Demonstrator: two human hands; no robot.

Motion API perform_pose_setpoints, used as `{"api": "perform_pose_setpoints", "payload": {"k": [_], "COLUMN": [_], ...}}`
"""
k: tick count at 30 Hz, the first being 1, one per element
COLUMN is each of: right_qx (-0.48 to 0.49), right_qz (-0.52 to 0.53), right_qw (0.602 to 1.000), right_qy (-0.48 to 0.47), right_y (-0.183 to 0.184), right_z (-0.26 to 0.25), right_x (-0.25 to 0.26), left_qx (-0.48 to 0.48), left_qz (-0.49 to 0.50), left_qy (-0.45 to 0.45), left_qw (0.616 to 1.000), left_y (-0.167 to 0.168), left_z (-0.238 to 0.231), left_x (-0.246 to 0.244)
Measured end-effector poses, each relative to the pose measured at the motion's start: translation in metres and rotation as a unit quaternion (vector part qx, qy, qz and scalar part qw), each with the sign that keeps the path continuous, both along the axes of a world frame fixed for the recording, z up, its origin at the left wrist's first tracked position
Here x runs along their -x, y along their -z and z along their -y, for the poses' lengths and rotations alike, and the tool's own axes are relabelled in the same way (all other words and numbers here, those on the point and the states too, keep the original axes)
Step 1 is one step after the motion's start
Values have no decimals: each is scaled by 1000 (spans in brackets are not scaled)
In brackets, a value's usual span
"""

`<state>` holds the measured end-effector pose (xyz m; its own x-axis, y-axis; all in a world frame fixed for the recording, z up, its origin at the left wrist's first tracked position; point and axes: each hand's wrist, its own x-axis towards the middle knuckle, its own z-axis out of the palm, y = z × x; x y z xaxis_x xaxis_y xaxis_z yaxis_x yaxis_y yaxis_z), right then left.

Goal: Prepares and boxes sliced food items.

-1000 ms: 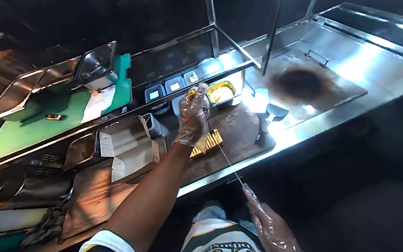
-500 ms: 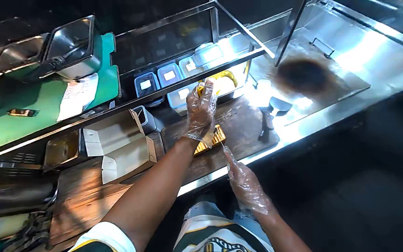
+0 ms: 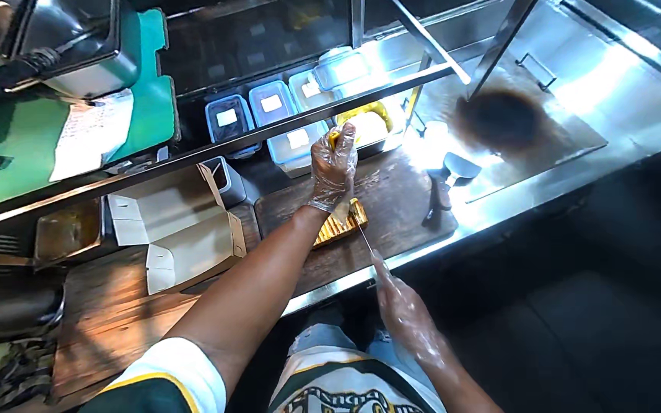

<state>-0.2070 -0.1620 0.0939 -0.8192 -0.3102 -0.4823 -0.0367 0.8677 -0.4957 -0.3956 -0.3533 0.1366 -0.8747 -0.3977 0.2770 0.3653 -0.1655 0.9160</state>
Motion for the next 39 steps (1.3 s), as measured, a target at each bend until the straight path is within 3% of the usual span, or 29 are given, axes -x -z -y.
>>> {"api": "perform_pose_setpoints", "payload": {"k": [4,10,15,20,23,26,31,35,39], "right_qx": [34,-13,28,4,-3,34,13,231,390], "right_qz": [-11,-22,-19,-67,-1,-22,-90,10,185], "right_qw": [999,1000,999,998,1000,999,996,970,873], "right_qy": [3,-6,5,-12,-5,4,-3,74,228], "right_y": [25,15,50,46,51,60,60,33,21], "right_z": [31,-13,25,-24,2,23,-76,-127,-92], "right_x": [36,-23,28,-31,0,22,-89,-122,-92], "left_qx": [-7,-12,2,3,7,10,15,12,9], "left_qz": [3,-2,-21,-22,-22,-23,-15,-9,2], "left_qy": [-10,-15,-11,-20,-14,-23,-9,-2,-20], "left_qw": [1000,1000,1000,1000,1000,999,1000,1000,1000], "left_y": [-1,-1,1,2,1,1,1,-1,-2], "left_z": [-2,3,-3,-2,-6,-7,0,4,1], "left_x": [0,2,-5,-5,-8,-11,-9,-12,-16]}}
